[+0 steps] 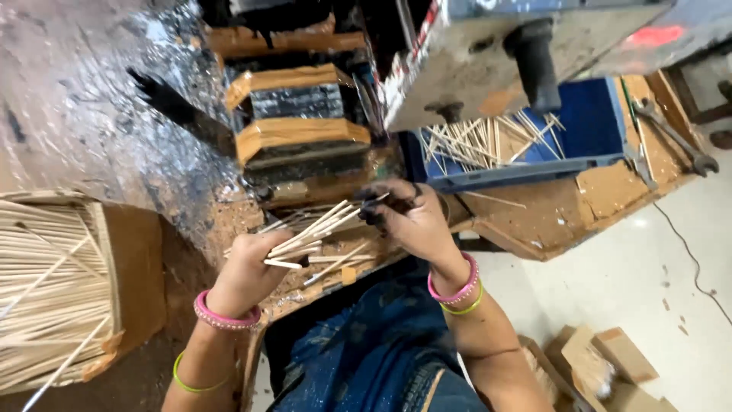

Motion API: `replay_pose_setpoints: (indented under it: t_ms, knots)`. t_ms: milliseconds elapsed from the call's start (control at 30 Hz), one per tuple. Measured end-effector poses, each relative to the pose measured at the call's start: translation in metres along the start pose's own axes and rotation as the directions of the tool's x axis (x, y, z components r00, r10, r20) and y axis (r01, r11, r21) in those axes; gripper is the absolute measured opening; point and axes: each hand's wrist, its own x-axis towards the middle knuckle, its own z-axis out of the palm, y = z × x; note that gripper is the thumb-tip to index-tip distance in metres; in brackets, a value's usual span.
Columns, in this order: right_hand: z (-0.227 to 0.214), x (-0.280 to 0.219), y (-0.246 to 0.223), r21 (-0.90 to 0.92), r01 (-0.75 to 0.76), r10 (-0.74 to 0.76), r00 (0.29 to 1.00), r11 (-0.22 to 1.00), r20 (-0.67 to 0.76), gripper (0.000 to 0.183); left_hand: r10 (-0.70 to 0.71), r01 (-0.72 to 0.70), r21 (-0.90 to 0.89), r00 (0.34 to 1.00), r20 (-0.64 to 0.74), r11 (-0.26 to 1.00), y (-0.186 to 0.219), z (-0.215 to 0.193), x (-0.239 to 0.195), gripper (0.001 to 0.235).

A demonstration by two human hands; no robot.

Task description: Feeding bamboo sticks into an automatic incense stick manufacturing machine.

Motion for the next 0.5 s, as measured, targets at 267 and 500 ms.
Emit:
replay_pose_setpoints:
  t_ms: [267, 500]
  knots:
    - [0.045, 0.088, -0.107, -0.656, 0.653, -0.627, 0.702, 0.378, 0.338, 0.031, -0.297, 0.16, -0.469, 0.925, -0.236, 0.869, -0.041, -0.077, 0.065, 0.021]
    - [0.037, 0.135, -0.083, -0.836, 0.541, -0.593, 0.704, 0.093, 0.39, 0.051, -0.475, 0.132, -0.718, 0.826, -0.302, 0.684, -0.084, -0.042, 0.138, 0.02]
